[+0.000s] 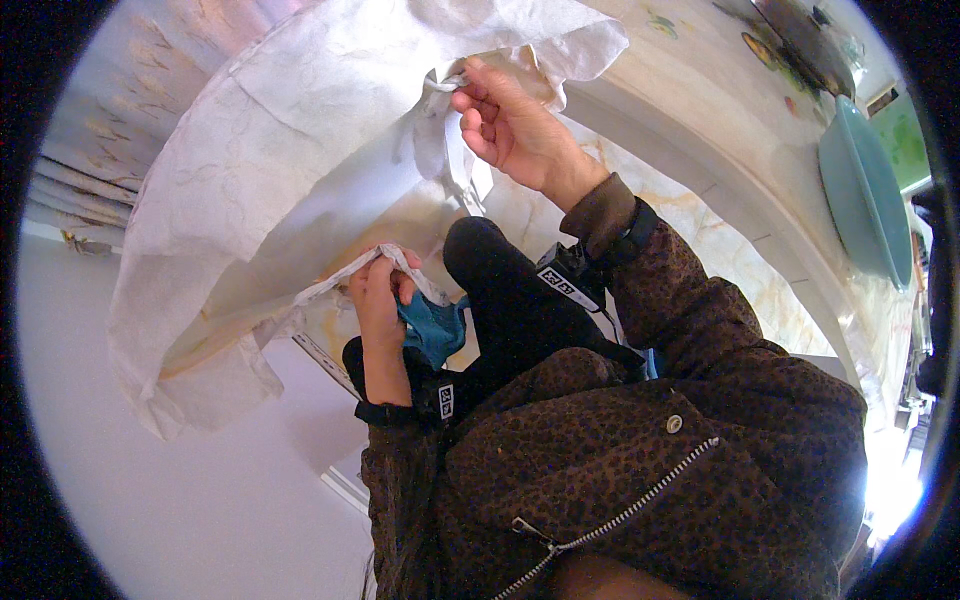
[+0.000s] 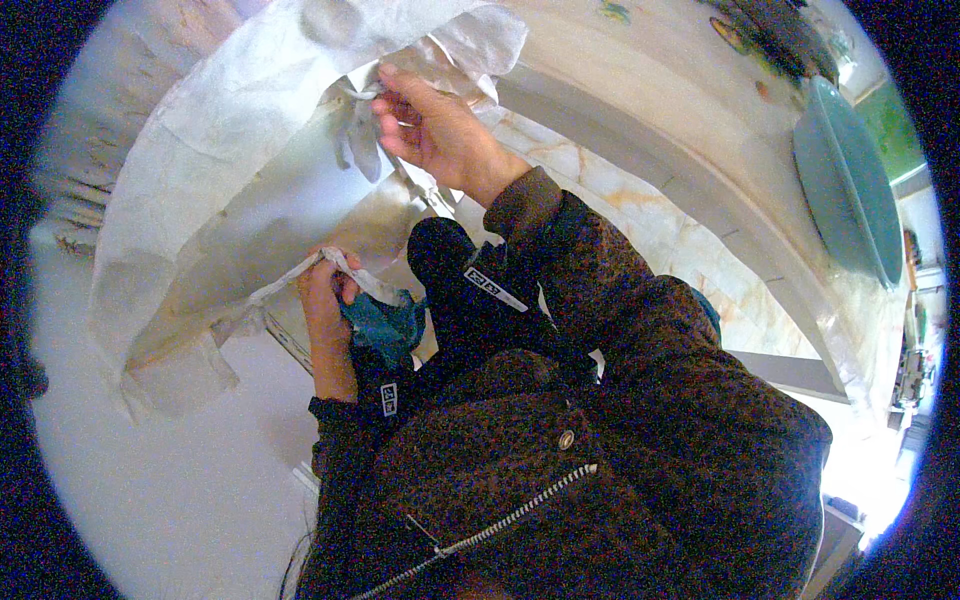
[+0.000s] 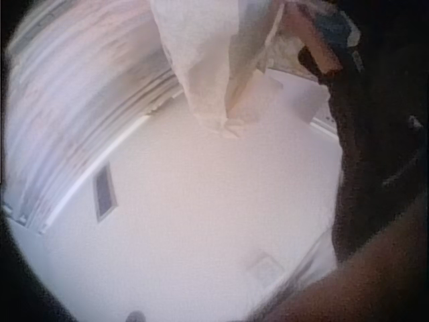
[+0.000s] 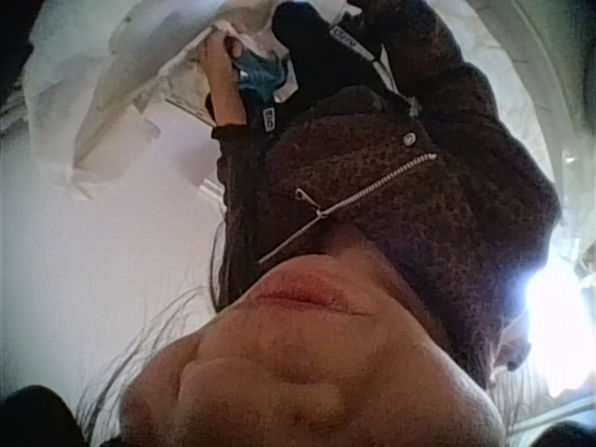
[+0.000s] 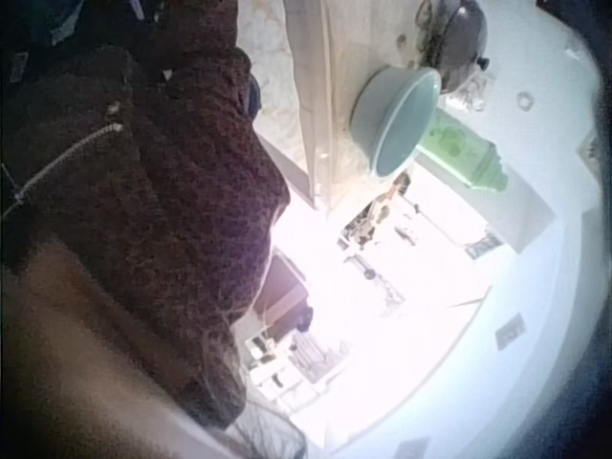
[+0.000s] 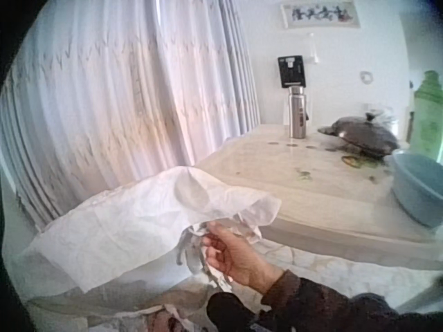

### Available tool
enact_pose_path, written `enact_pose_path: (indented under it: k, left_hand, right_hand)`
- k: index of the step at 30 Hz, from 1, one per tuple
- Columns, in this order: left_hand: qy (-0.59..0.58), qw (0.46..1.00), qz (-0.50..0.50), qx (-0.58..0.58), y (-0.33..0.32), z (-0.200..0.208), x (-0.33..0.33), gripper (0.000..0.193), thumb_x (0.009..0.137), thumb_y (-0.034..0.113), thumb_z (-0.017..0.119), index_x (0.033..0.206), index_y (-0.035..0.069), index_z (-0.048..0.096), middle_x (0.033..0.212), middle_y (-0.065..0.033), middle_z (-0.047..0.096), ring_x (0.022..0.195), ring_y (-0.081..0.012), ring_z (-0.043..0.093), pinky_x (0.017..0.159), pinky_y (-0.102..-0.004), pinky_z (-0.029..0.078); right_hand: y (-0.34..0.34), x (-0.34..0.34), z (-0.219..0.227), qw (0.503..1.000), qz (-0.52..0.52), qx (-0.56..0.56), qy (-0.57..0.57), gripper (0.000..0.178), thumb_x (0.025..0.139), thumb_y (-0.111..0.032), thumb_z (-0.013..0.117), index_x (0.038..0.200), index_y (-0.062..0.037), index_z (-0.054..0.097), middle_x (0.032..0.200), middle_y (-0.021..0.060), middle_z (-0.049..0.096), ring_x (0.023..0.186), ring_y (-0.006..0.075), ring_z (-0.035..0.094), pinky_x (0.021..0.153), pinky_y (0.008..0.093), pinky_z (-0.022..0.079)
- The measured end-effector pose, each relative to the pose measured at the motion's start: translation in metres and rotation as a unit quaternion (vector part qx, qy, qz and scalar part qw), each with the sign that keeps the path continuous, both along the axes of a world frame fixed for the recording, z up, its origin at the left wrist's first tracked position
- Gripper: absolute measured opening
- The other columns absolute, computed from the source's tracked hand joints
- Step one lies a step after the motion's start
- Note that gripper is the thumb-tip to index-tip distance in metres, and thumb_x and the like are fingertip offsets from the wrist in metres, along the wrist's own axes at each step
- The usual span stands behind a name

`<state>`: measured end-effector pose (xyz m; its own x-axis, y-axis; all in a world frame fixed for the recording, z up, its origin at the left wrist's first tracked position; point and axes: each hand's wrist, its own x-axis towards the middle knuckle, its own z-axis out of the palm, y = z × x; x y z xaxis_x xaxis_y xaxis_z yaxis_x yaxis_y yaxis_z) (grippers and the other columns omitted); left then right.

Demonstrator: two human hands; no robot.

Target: The person assembles a white plastic chair by unfolding it, threading and tying fabric straps to the frame, and adjusting the seat cover. They then wipe the tabletop with a blue cloth.

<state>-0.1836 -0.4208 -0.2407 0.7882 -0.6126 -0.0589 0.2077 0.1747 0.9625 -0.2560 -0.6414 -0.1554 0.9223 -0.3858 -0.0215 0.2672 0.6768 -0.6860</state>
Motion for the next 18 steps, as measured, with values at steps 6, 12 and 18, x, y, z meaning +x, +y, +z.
enact_pose_path:
  k: [6,12,18]
  left_hand:
    - [0.001,1.0,-0.009,-0.008,0.0,-0.004,0.002,0.011,0.082,0.011,0.045,0.083,0.006,0.055,0.071,-0.0085,0.06,0.043,-0.0063,0.04,0.039,-0.0184,0.03]
    - [0.009,1.0,-0.003,-0.014,0.0,-0.009,0.002,0.011,0.083,0.011,0.045,0.084,0.007,0.055,0.072,-0.0087,0.061,0.043,-0.0062,0.04,0.039,-0.0184,0.03]
    - [0.007,1.0,0.0,-0.008,0.001,-0.013,0.004,0.011,0.083,0.012,0.045,0.085,0.007,0.055,0.072,-0.0085,0.061,0.043,-0.0062,0.04,0.039,-0.0185,0.03]
  right_hand:
    - [0.002,0.002,0.006,0.997,-0.022,-0.068,0.036,0.015,0.087,-0.018,0.055,0.093,-0.0044,0.057,0.079,0.0028,0.061,0.069,0.0081,0.062,0.056,0.015,0.053]
    - [0.001,0.003,0.005,0.996,-0.028,-0.069,0.04,0.014,0.086,-0.012,0.052,0.09,0.0004,0.055,0.082,0.0069,0.061,0.071,0.009,0.062,0.052,0.0126,0.05]
    - [0.004,0.006,-0.003,0.994,0.014,0.108,-0.034,0.008,0.083,-0.007,0.056,0.083,0.001,0.054,0.079,0.0065,0.059,0.059,0.0055,0.053,0.049,0.0127,0.048]
